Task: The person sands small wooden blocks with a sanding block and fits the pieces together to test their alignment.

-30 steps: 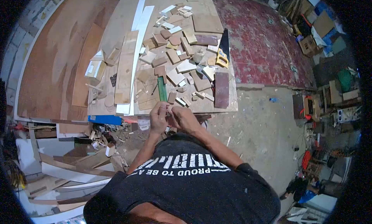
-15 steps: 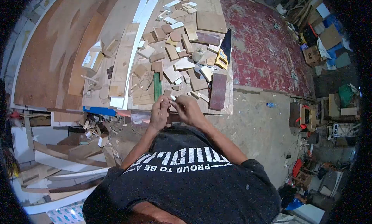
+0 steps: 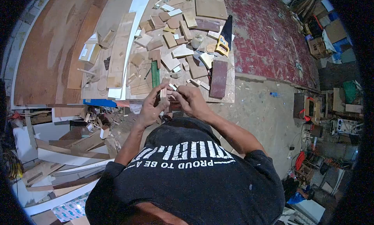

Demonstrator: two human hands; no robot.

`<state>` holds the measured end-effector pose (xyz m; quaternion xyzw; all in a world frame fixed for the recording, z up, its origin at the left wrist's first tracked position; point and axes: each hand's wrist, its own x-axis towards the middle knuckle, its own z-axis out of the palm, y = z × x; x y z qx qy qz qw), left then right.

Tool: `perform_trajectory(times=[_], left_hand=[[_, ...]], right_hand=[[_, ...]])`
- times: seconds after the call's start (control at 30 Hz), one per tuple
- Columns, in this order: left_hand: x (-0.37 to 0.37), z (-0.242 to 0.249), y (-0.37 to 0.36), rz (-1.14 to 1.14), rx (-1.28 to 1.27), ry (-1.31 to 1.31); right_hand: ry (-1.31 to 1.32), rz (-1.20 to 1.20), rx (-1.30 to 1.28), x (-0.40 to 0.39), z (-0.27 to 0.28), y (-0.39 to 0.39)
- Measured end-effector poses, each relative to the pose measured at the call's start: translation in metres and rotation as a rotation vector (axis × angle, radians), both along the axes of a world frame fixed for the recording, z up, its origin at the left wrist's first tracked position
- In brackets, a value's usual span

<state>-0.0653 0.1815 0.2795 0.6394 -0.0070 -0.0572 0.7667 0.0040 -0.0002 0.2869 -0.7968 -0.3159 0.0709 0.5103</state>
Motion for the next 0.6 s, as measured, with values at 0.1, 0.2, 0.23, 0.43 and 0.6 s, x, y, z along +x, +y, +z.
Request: perform_trajectory(times=[0.1, 0.2, 0.23, 0.43, 0.6], left_hand=[[-0.005, 0.003, 0.011, -0.005, 0.189, -0.1], [-0.004, -0.015, 0.023, -0.044, 0.835, -0.702], [-0.008, -0.001, 0.02, -0.044, 0.833, -0.701], [-0.011, -0.001, 0.01, 0.006, -0.008, -0.019], [-0.017, -0.004, 0.016, -0.13, -0.399, 0.423]], right_hand=[[0.844, 0.045, 0.032, -0.01, 0.004, -0.005], [0.929, 0.098, 0.079, -0.016, -0.001, -0.011], [0.866, 0.106, 0.085, -0.017, 0.002, -0.012], [-0.162, 0.243, -0.088, -0.008, 0.015, -0.016], [-0.483, 0.374, -0.22, -0.002, -0.001, -0.021]])
